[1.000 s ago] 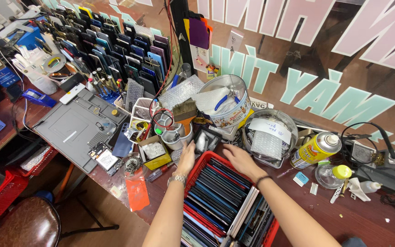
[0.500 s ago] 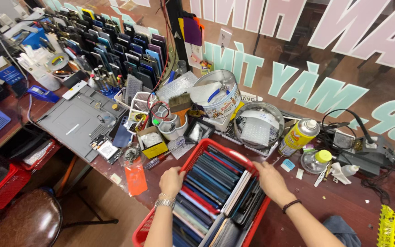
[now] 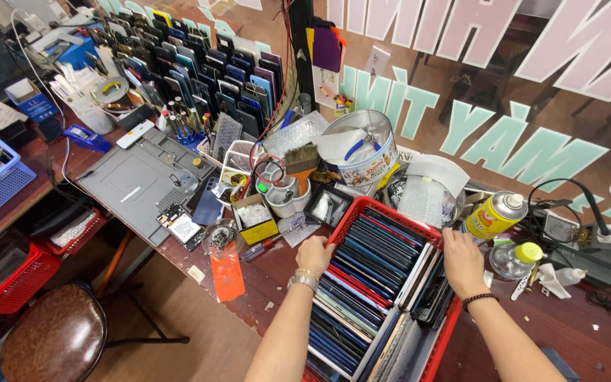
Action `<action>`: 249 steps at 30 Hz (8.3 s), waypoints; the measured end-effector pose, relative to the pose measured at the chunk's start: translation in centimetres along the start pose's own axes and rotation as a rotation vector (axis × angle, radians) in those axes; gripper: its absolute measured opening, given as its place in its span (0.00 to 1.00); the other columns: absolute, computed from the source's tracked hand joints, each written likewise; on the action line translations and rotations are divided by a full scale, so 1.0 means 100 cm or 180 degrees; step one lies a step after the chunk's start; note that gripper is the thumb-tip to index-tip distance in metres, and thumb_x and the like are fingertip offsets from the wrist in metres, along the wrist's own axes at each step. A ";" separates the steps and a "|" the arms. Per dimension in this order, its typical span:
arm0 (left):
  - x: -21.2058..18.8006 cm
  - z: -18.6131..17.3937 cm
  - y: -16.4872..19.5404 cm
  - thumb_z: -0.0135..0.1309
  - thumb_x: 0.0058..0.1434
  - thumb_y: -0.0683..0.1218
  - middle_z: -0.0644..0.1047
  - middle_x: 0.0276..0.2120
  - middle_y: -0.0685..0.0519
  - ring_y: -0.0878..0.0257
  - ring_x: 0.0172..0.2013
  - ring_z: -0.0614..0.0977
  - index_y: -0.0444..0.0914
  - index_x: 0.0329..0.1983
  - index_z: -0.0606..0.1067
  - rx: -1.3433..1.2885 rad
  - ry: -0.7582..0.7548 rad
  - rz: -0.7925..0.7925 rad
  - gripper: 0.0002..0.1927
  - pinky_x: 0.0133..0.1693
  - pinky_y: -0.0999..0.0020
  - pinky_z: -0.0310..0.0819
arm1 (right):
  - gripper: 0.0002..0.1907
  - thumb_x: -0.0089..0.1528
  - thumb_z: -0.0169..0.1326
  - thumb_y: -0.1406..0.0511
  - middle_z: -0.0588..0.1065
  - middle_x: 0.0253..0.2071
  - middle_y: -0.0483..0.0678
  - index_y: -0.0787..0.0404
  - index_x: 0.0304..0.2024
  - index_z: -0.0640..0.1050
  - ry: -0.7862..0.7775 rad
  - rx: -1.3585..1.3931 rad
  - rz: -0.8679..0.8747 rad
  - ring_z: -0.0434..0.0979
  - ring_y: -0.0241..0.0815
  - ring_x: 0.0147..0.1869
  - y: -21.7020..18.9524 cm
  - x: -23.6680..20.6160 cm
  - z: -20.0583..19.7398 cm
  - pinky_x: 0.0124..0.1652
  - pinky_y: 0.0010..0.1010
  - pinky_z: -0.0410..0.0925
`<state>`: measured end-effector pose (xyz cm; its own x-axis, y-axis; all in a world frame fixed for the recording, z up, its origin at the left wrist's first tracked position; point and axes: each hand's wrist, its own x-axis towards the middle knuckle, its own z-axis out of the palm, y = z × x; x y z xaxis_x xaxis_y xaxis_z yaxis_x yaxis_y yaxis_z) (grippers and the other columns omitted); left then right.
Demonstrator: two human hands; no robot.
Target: The person carries a red basket filled with mobile phones from a storage shelf to a workbench. They take the phones out one at a time, wipe each phone with a gray cloth, and place the wiped phones on the bench beside the basket.
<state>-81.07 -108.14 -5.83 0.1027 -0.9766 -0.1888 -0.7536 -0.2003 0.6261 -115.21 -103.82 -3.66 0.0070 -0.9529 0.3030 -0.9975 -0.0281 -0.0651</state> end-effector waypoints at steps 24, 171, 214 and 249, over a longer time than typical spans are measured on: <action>0.112 0.019 -0.037 0.63 0.56 0.47 0.82 0.23 0.40 0.50 0.30 0.85 0.28 0.32 0.80 -0.0642 0.0557 -0.1091 0.14 0.40 0.58 0.80 | 0.07 0.56 0.54 0.67 0.81 0.29 0.49 0.56 0.28 0.82 -0.0589 -0.0227 -0.1235 0.77 0.47 0.47 -0.242 0.120 0.101 0.50 0.41 0.61; -0.169 0.084 0.095 0.59 0.58 0.44 0.76 0.44 0.44 0.46 0.48 0.75 0.39 0.47 0.79 0.0247 0.0548 0.2156 0.13 0.52 0.49 0.69 | 0.48 0.54 0.67 0.45 0.38 0.79 0.55 0.39 0.72 0.60 -0.1862 0.0015 0.2346 0.33 0.77 0.77 0.092 -0.233 -0.050 0.62 0.79 0.48; -0.100 0.125 0.074 0.60 0.58 0.48 0.76 0.50 0.37 0.40 0.54 0.74 0.29 0.56 0.73 0.0188 0.0259 0.1840 0.26 0.58 0.50 0.67 | 0.25 0.66 0.52 0.54 0.77 0.52 0.55 0.66 0.58 0.75 -0.0611 0.5044 0.2668 0.77 0.49 0.53 -0.037 -0.117 0.029 0.47 0.34 0.71; -0.081 0.073 0.096 0.52 0.65 0.44 0.83 0.29 0.44 0.53 0.29 0.86 0.34 0.52 0.74 -0.1166 -0.0698 0.0984 0.14 0.35 0.60 0.79 | 0.65 0.49 0.67 0.66 0.55 0.62 0.69 0.44 0.77 0.39 -0.0729 0.1314 0.2419 0.72 0.74 0.52 -0.088 -0.027 0.017 0.49 0.54 0.72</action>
<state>-93.85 -101.57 -3.82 -0.2565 -0.9630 -0.0828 -0.4468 0.0422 0.8936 -106.28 -101.55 -5.48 -0.5874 -0.7941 -0.1559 -0.6339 0.5712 -0.5214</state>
